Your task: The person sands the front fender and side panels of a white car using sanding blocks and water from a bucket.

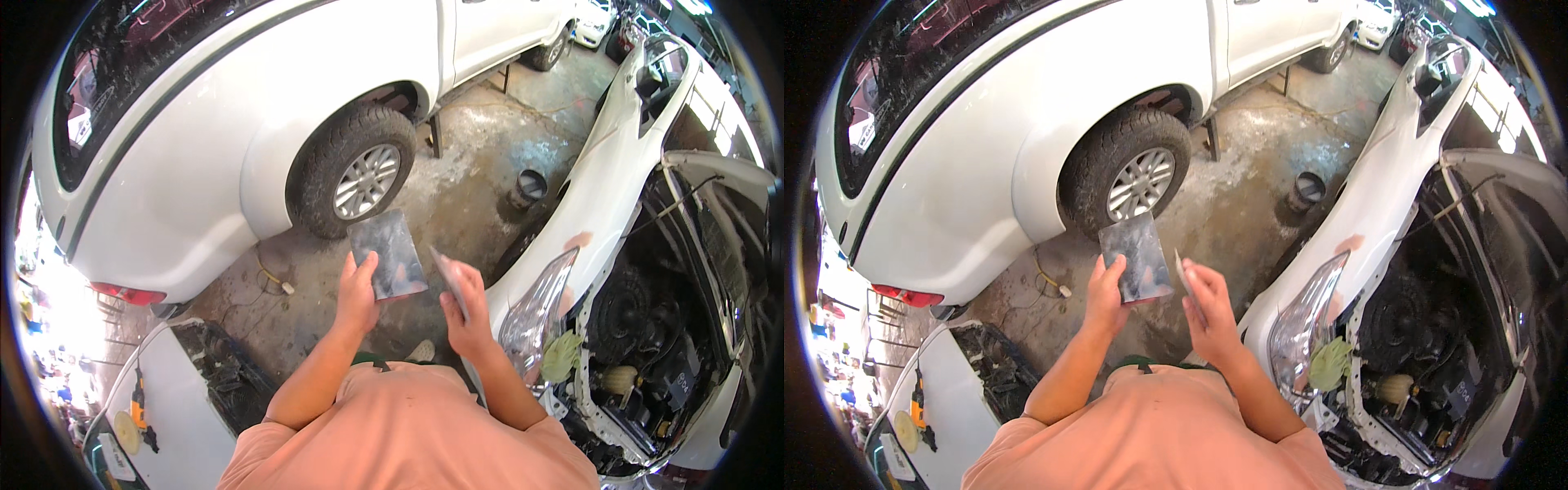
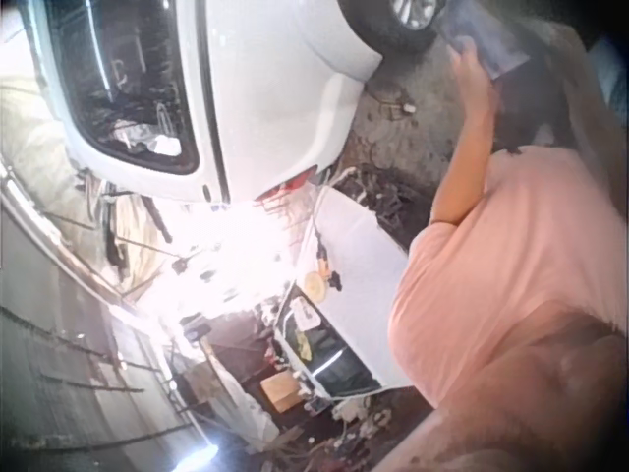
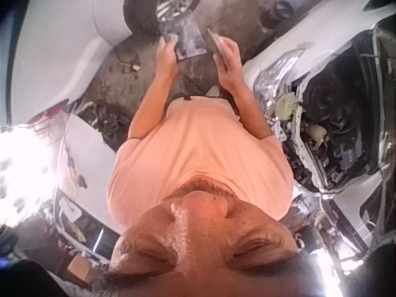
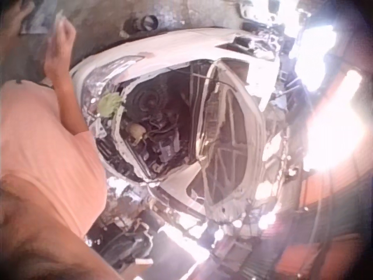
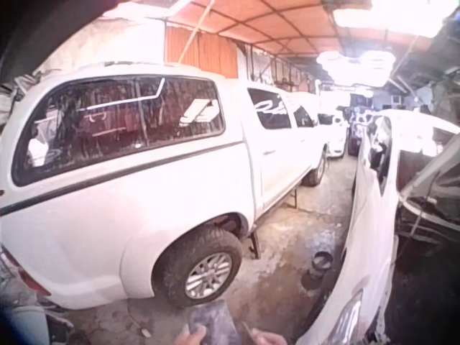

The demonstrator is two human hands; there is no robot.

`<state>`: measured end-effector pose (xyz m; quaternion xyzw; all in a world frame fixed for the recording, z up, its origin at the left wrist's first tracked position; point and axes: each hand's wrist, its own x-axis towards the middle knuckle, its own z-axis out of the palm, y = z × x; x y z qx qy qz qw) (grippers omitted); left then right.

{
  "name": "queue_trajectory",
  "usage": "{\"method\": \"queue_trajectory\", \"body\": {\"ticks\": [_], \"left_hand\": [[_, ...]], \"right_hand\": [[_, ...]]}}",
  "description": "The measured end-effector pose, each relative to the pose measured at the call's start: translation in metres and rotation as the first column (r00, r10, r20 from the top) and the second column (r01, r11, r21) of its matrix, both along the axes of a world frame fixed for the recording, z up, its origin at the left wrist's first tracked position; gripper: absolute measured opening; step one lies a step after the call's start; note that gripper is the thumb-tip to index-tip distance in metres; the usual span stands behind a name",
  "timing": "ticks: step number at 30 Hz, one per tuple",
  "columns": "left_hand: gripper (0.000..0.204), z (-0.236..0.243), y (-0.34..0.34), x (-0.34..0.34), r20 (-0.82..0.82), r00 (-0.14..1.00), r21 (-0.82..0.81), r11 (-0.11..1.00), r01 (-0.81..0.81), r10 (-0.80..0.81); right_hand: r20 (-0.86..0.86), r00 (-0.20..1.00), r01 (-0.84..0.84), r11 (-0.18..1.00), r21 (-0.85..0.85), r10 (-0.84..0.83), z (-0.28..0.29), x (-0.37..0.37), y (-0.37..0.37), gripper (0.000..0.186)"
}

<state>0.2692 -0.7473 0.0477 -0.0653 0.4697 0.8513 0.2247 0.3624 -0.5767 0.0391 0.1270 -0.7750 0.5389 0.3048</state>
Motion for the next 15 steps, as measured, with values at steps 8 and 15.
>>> {"method": "queue_trajectory", "body": {"ticks": [8,15], "left_hand": [[0.031,-0.004,0.033,-0.063,-0.065,0.995,-0.055,0.995,-0.085,0.082],[0.039,0.011,0.009,-0.155,-0.114,0.987,0.129,0.984,0.127,-0.112]], "right_hand": [[0.038,0.990,0.108,0.905,0.412,-0.135,-0.012,-0.048,0.014,0.063],[0.314,0.846,0.148,0.756,0.638,-0.431,-0.059,-0.092,0.025,0.058]]}}
